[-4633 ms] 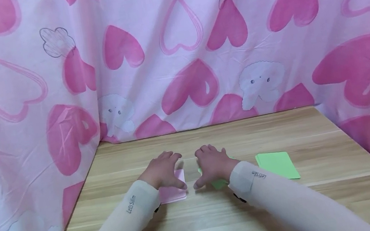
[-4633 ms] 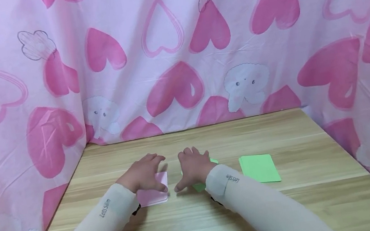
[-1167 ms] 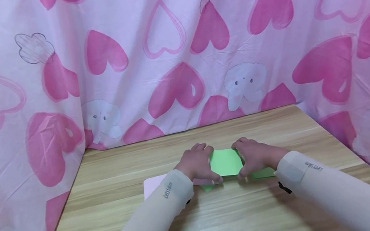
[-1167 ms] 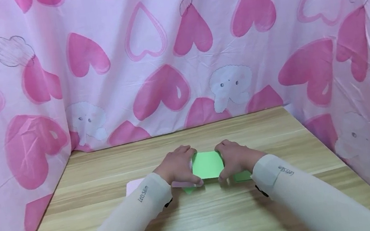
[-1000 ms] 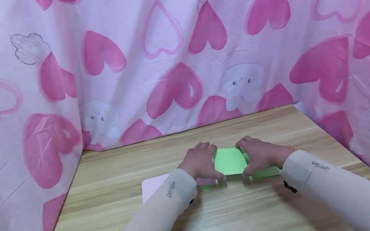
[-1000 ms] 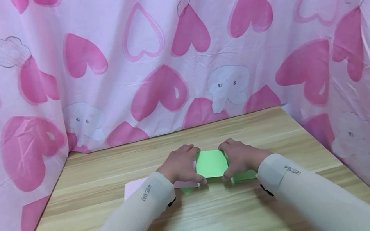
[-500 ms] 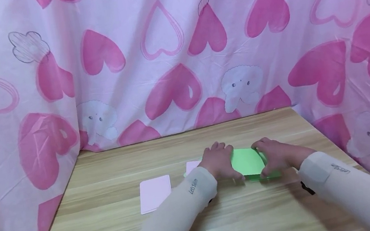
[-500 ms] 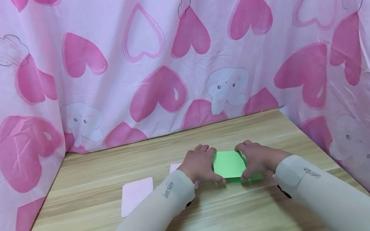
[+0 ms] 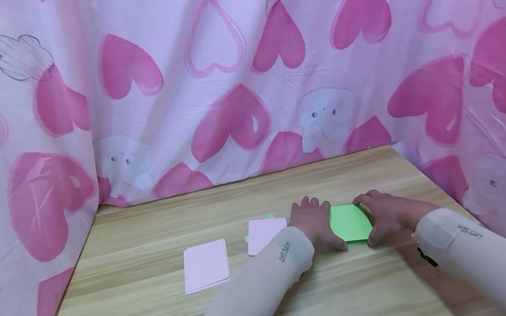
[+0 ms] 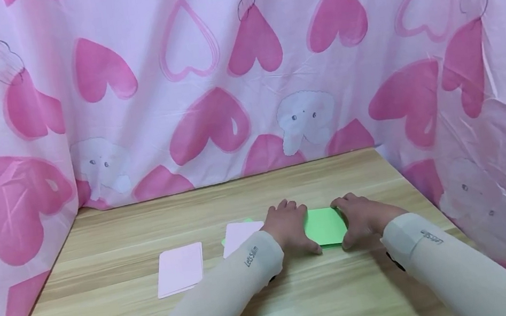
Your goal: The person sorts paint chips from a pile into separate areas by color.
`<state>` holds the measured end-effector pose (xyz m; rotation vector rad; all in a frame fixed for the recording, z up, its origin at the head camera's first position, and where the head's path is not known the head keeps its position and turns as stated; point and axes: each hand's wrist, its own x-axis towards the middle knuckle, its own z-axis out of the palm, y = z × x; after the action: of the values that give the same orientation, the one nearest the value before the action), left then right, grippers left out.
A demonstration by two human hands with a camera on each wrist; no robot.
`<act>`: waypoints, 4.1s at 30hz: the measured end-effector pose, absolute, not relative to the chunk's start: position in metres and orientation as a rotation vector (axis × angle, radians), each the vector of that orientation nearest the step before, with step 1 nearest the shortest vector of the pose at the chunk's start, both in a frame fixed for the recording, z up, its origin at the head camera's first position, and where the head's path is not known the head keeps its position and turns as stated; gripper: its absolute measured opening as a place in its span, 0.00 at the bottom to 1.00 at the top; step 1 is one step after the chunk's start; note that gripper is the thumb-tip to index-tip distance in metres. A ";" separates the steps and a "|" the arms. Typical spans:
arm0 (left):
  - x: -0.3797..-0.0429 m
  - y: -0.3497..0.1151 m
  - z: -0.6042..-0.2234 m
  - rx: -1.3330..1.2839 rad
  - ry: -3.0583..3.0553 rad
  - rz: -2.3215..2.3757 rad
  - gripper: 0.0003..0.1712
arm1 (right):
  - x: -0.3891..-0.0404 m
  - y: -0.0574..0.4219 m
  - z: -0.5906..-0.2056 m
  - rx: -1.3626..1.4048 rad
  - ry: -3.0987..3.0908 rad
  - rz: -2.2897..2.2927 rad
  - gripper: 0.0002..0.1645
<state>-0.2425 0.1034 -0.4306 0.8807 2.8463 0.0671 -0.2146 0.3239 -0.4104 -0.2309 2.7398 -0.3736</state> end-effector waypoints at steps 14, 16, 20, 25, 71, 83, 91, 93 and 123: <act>-0.240 0.110 -0.432 0.849 2.848 -0.005 0.55 | -0.220 0.324 -0.420 -0.219 2.732 -0.324 0.63; -0.240 0.110 -0.431 0.839 2.848 -0.014 0.55 | -0.220 0.323 -0.419 -0.208 2.731 -0.316 0.62; -0.240 0.111 -0.429 0.830 2.844 -0.022 0.54 | -0.220 0.322 -0.418 -0.201 2.726 -0.313 0.62; -0.240 0.111 -0.429 0.827 2.842 -0.015 0.55 | -0.219 0.322 -0.418 -0.204 2.727 -0.317 0.63; -0.275 -0.040 -0.398 0.664 2.864 0.152 0.60 | -0.246 0.174 -0.416 -0.478 2.713 -0.429 0.59; -0.274 -0.070 -0.418 0.662 2.764 0.193 0.55 | -0.248 0.147 -0.429 -0.457 2.778 -0.289 0.58; -0.275 -0.075 -0.427 0.636 2.710 0.198 0.54 | -0.251 0.142 -0.431 -0.435 2.771 -0.271 0.60; -0.275 -0.076 -0.428 0.630 2.704 0.192 0.55 | -0.251 0.142 -0.431 -0.433 2.769 -0.276 0.60; -0.280 -0.076 -0.434 0.744 2.713 0.216 0.50 | -0.251 0.141 -0.434 -0.467 2.769 -0.280 0.56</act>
<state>-0.2803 -0.0759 -0.4335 0.7442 2.7126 0.2160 -0.2514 0.1406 -0.4338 -0.4670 2.7691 -0.2805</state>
